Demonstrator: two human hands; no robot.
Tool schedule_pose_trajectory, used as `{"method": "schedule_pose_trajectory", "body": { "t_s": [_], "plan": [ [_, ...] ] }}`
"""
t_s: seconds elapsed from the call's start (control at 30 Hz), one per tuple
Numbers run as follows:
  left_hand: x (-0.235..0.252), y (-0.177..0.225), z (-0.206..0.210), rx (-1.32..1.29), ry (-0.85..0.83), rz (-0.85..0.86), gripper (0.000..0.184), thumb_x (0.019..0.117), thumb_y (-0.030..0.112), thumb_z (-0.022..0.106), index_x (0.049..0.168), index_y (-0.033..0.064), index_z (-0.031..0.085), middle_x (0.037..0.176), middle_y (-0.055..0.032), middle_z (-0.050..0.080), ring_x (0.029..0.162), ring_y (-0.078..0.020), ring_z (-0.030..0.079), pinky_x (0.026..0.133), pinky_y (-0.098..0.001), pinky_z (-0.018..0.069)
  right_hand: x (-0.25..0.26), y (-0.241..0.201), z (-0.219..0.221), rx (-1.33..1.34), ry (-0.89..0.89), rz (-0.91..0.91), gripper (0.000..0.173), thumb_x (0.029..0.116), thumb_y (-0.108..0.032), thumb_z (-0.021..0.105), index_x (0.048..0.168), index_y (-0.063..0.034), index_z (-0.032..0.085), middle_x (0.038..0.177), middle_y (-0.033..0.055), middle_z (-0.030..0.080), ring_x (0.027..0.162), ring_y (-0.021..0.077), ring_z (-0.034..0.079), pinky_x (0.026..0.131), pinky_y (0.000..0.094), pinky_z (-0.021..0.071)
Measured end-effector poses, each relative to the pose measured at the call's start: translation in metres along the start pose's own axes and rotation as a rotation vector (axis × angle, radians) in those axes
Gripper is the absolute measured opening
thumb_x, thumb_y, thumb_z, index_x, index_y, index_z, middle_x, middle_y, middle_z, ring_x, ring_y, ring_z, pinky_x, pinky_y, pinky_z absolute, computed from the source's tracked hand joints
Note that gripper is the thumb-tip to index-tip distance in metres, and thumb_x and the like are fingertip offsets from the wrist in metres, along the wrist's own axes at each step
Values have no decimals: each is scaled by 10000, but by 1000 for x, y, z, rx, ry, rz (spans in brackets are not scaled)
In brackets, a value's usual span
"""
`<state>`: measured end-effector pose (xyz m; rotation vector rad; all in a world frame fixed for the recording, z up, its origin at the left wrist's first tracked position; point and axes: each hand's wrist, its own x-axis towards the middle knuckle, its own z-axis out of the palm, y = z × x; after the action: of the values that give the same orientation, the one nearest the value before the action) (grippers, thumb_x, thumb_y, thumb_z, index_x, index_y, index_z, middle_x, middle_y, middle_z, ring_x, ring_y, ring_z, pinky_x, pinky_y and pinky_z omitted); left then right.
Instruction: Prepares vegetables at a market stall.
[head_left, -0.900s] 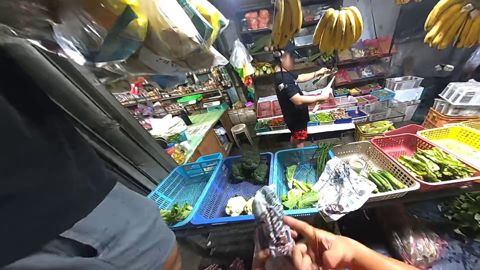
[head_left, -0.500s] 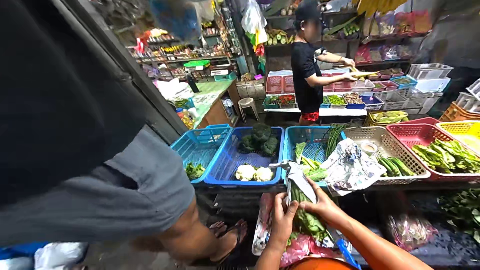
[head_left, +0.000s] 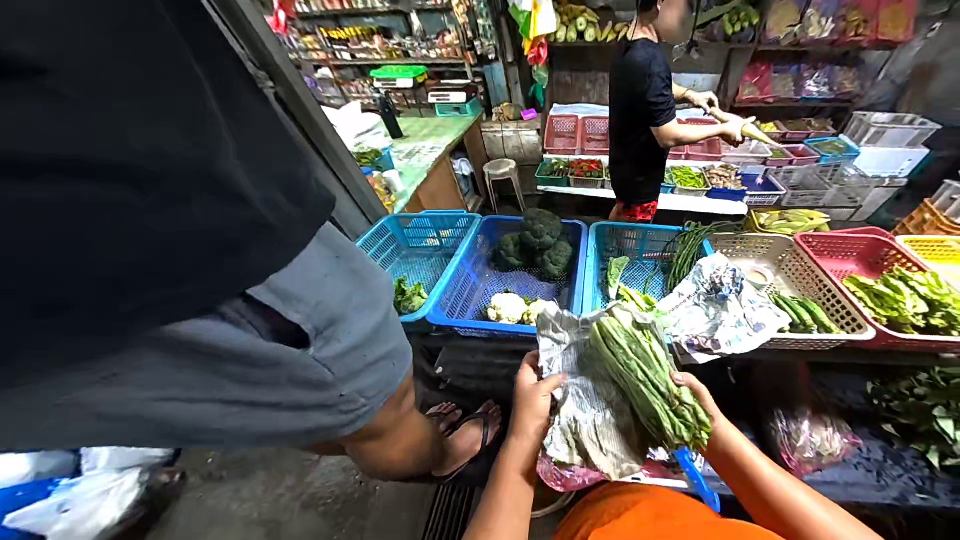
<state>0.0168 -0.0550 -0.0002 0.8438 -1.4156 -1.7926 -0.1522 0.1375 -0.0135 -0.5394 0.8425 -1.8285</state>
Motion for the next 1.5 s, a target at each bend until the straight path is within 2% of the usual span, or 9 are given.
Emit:
{"method": "schedule_pose_trajectory", "body": {
  "t_s": [0.07, 0.17, 0.27, 0.37, 0.47, 0.7, 0.87, 1.07, 1.5],
  "plan": [
    [1, -15, -8, 179, 54, -41, 547, 824, -88, 690, 1330, -44, 485, 1092, -170, 677, 904, -194, 682, 734, -353, 580, -1, 3, -4, 71, -18, 18, 469, 765, -475, 805, 1079, -139, 713, 904, 18, 770, 807, 104, 743, 737, 302, 633],
    [-15, -23, -8, 439, 192, 267, 621, 872, 22, 690, 1401, -133, 404, 1240, -285, 597, 1116, -310, 618, 926, -441, 538, -3, 5, 5, -81, 19, 30, 772, 797, -428, 762, 1414, -90, 443, 1058, 26, 737, 911, 105, 727, 810, 312, 625],
    [-37, -9, -1, 521, 225, 708, 410, 900, 90, 631, 1229, -124, 509, 1113, -203, 606, 1000, -190, 599, 808, -296, 523, 1, 3, 16, -335, 37, 15, 972, 813, -361, 724, 1572, -52, 200, 1290, 70, 627, 1063, 110, 672, 906, 328, 591],
    [-61, 4, 14, 326, -57, 347, 506, 967, 244, 619, 1321, -90, 480, 1065, -116, 660, 876, -109, 666, 680, -246, 569, 7, 10, 23, -478, 30, -34, 973, 795, -278, 769, 1583, -62, 239, 1438, 141, 541, 1192, 184, 635, 980, 387, 572],
    [-65, -6, 23, -36, -192, -174, 803, 933, 388, 672, 1554, 44, 297, 1390, -128, 573, 1203, -190, 612, 971, -388, 563, 11, 19, 33, -706, -24, -110, 876, 869, -383, 744, 1545, -14, 327, 1445, 172, 535, 1259, 187, 592, 1062, 376, 516],
    [-53, -44, 18, -393, -92, -402, 368, 1004, 241, 582, 1302, 27, 546, 1062, -134, 720, 959, -198, 718, 847, -406, 616, 20, 11, 41, -1214, -170, 151, 543, 1121, -411, 291, 1555, -131, 461, 1483, 135, 573, 1398, 252, 523, 1191, 509, 363],
    [-54, -51, 4, -464, -111, -385, 367, 844, 193, 663, 1174, 54, 585, 916, -93, 745, 833, -173, 745, 741, -375, 641, 29, -13, 36, -1214, 31, 53, 396, 1103, -281, 390, 1148, -9, 675, 1008, 155, 692, 970, 245, 669, 908, 471, 529],
    [-43, -74, -35, -702, -439, -272, 735, 728, 410, 865, 1282, -9, 623, 1190, -298, 690, 1067, -442, 703, 930, -559, 582, 44, -52, 3, -911, 405, -100, 354, 1116, -205, 390, 1132, -2, 679, 967, 80, 697, 890, 90, 666, 857, 316, 567],
    [-54, -64, -84, -721, -361, -131, 796, 731, 438, 857, 1366, 27, 606, 1154, -256, 700, 1012, -377, 718, 878, -502, 605, 60, -129, -108, -211, 579, -499, 269, 1113, -262, 415, 1209, -119, 622, 971, -13, 721, 898, 62, 701, 796, 265, 608]
  ]
}}
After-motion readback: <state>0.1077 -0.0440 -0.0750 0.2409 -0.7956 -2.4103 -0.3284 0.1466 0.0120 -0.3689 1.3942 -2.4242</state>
